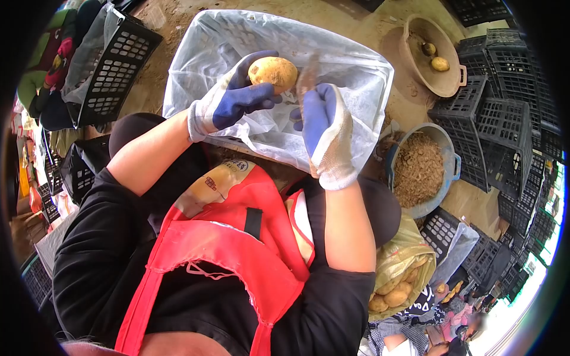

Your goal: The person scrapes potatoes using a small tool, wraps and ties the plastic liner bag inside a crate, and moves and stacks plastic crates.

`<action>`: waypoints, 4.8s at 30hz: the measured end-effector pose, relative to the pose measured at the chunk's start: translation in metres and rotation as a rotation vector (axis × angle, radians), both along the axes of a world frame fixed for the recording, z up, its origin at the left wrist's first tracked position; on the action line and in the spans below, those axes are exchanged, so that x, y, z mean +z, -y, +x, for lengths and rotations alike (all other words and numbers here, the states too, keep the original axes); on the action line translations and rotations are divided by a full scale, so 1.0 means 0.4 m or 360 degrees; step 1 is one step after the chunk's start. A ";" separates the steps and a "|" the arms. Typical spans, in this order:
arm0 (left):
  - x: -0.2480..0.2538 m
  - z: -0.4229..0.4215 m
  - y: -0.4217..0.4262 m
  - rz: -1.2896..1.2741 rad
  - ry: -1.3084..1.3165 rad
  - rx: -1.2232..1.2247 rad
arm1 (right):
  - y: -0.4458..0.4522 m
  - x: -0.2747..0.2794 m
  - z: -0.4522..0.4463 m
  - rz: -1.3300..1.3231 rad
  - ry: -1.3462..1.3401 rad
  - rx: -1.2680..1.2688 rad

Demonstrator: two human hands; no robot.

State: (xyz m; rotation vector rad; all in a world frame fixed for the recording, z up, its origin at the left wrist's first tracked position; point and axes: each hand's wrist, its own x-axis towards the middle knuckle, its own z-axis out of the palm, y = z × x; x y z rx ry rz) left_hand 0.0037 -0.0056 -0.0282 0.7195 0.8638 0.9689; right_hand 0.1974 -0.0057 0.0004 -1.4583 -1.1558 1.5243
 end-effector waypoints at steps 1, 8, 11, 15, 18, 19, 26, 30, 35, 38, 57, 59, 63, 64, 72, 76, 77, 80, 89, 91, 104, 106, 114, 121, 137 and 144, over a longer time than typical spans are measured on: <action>-0.003 0.000 0.000 -0.0019 -0.0007 0.0012 | 0.002 -0.002 -0.004 -0.0004 -0.0002 -0.0001; -0.010 0.010 0.013 -0.0140 -0.0023 -0.0086 | 0.004 -0.047 -0.023 0.0134 0.0097 -0.0010; -0.022 0.016 0.023 -0.0075 -0.0006 -0.0081 | 0.011 -0.068 -0.028 0.0233 0.0111 -0.0032; -0.034 0.021 0.031 0.0023 -0.0068 -0.0067 | 0.012 -0.082 -0.031 0.0481 0.0340 0.0065; -0.027 0.018 0.028 0.0036 -0.0052 -0.0105 | 0.012 -0.066 -0.032 0.0458 0.0308 0.0039; -0.014 0.018 0.027 0.0024 0.0002 -0.0122 | 0.011 -0.051 -0.029 0.0271 0.0218 -0.0001; -0.036 0.020 0.030 0.0180 -0.0029 -0.0113 | 0.010 -0.069 -0.037 0.0744 0.0589 0.0097; -0.028 0.021 0.030 0.0162 -0.0010 -0.0113 | 0.004 -0.070 -0.033 0.1106 0.0712 0.0243; -0.008 0.016 0.027 0.0051 0.0007 -0.0163 | 0.010 -0.043 -0.040 0.0276 0.0239 -0.0097; -0.033 0.020 0.032 0.0156 -0.0010 -0.0151 | 0.011 -0.056 -0.045 0.0460 0.0439 -0.0029; -0.033 0.030 0.030 0.0184 -0.0036 -0.0057 | -0.001 -0.056 -0.046 0.1096 0.0762 0.0165; -0.037 0.030 0.030 0.0175 0.0021 -0.0046 | -0.003 -0.062 -0.046 0.1071 0.0715 0.0170; -0.018 0.019 0.026 0.0037 -0.0043 -0.0095 | 0.001 -0.055 -0.039 0.0843 0.0586 0.0162; -0.017 0.018 0.027 0.0068 -0.0014 -0.0123 | 0.002 -0.061 -0.038 0.0747 0.0544 0.0113; -0.036 0.030 0.033 0.0167 -0.0080 0.0002 | -0.011 -0.088 -0.044 0.1313 0.0852 0.0258; -0.022 0.021 0.028 0.0084 -0.0004 -0.0093 | 0.002 -0.068 -0.043 0.0837 0.0561 0.0199; -0.020 0.020 0.024 0.0085 0.0017 -0.0109 | 0.000 -0.067 -0.040 0.0726 0.0568 0.0162; -0.042 0.025 0.025 0.0156 0.0000 -0.0101 | -0.002 -0.059 -0.040 0.0793 0.0687 0.0221; -0.050 0.025 0.015 0.0260 -0.0358 0.0010 | -0.011 -0.045 -0.021 0.0709 0.0689 0.0182; -0.059 0.025 0.017 0.0307 -0.0381 -0.0007 | -0.011 -0.056 -0.025 0.0986 0.0817 0.0256; -0.022 0.011 0.016 0.0286 -0.0607 -0.0244 | -0.021 0.007 -0.032 -0.0047 0.0045 -0.0213; -0.017 0.011 0.013 0.0470 -0.0476 -0.0266 | -0.024 0.009 -0.026 -0.0064 0.0094 -0.0184; 0.001 -0.019 0.005 0.0225 -0.0127 -0.0122 | -0.010 0.000 -0.030 0.0016 -0.0131 0.0040; -0.015 -0.009 0.011 0.0266 -0.0129 -0.0109 | 0.004 -0.018 -0.023 0.0092 -0.0107 0.0082; -0.042 -0.001 0.001 0.0520 -0.0882 -0.0097 | 0.018 -0.054 -0.033 0.0988 0.1019 0.0543; -0.039 -0.003 0.009 0.0387 -0.0671 -0.0100 | 0.013 -0.063 -0.034 0.0978 0.0935 0.0579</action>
